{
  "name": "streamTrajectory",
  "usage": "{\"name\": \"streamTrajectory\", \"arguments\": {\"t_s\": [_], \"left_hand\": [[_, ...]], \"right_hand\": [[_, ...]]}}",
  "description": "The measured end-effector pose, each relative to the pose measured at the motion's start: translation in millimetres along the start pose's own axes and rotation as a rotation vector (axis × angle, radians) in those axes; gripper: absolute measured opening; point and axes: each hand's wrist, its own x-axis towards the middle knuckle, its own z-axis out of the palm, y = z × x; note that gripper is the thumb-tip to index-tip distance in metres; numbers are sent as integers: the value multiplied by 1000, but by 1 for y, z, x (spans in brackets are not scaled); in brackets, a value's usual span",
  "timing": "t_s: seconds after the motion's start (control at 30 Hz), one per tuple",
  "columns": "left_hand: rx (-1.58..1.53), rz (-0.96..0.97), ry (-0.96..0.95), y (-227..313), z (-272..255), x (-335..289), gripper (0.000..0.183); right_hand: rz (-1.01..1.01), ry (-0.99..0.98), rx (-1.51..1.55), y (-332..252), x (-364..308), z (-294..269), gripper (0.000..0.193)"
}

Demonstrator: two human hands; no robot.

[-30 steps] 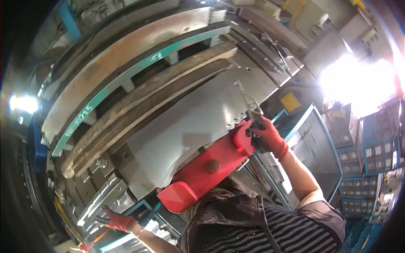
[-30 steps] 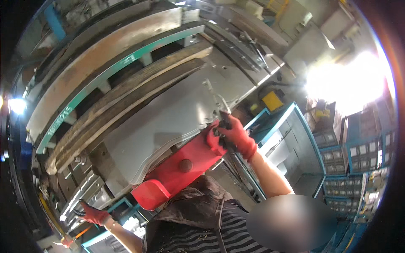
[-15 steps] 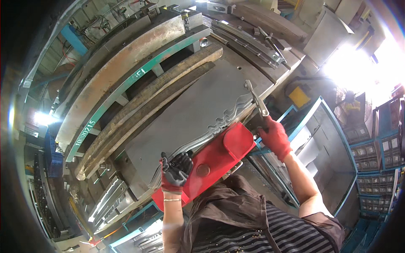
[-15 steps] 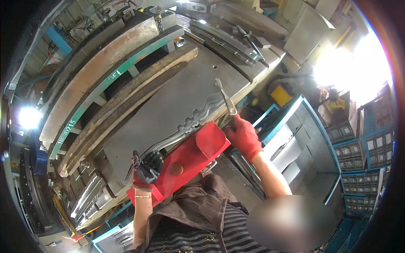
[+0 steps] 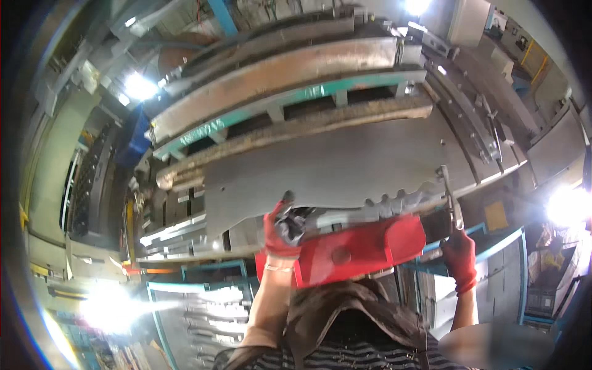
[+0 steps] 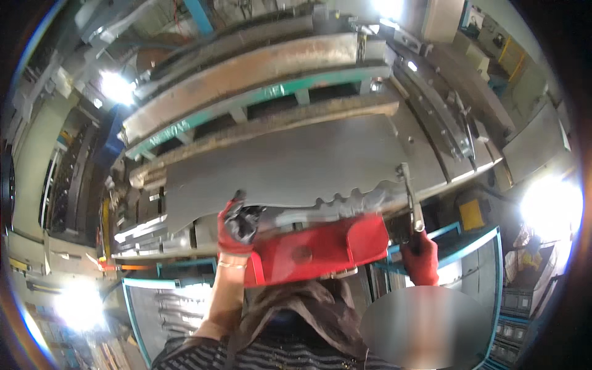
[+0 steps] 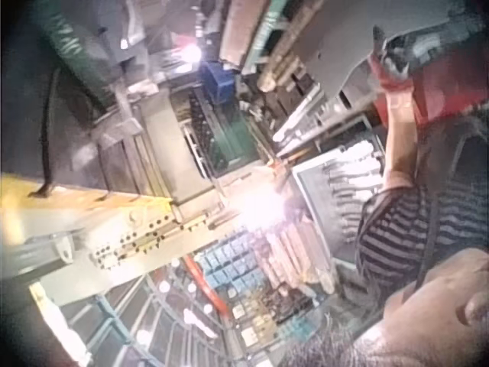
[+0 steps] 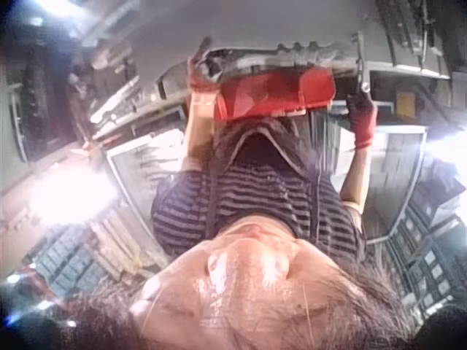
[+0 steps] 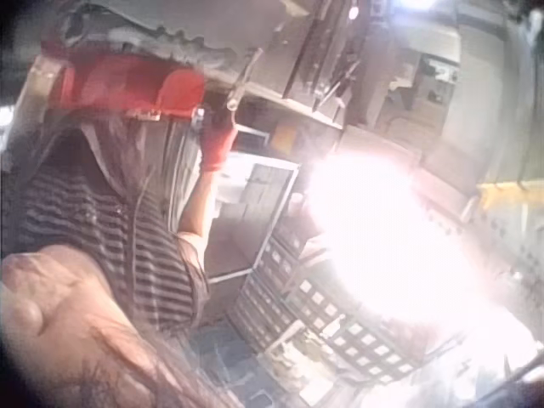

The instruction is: The person operates an industrial press to shape sheet metal parts, then sorts the finished parts into a storage bin. The parts are handled with metal tongs and cleaned with an air nozzle.

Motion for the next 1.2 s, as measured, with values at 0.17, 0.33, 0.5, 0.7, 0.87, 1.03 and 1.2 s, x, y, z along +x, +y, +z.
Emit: {"name": "streamTrajectory", "arguments": {"t_s": [0.17, 0.33, 0.5, 0.7, 0.87, 1.03, 1.2], "left_hand": [[-189, -56, -339, 112, 39, 55, 22], [149, 299, -426, 160, 140, 141, 20], [208, 276, -414, 220, 156, 259, 12], [266, 350, -356, 226, 193, 303, 20], [351, 272, -268, 231, 188, 316, 19], [360, 273, -120, 230, 194, 320, 12], [272, 190, -363, 249, 154, 325, 20]], "right_hand": [[-335, 101, -170, -86, 85, 49, 34], [-498, 67, -132, -170, 211, 57, 43], [-541, -60, -72, -245, 318, 90, 37], [-290, -97, -54, -281, 368, 114, 38], [-245, -174, -103, -295, 367, 104, 25], [-203, -153, -210, -311, 361, 102, 19], [-497, 37, -490, -278, 395, 129, 32]]}}
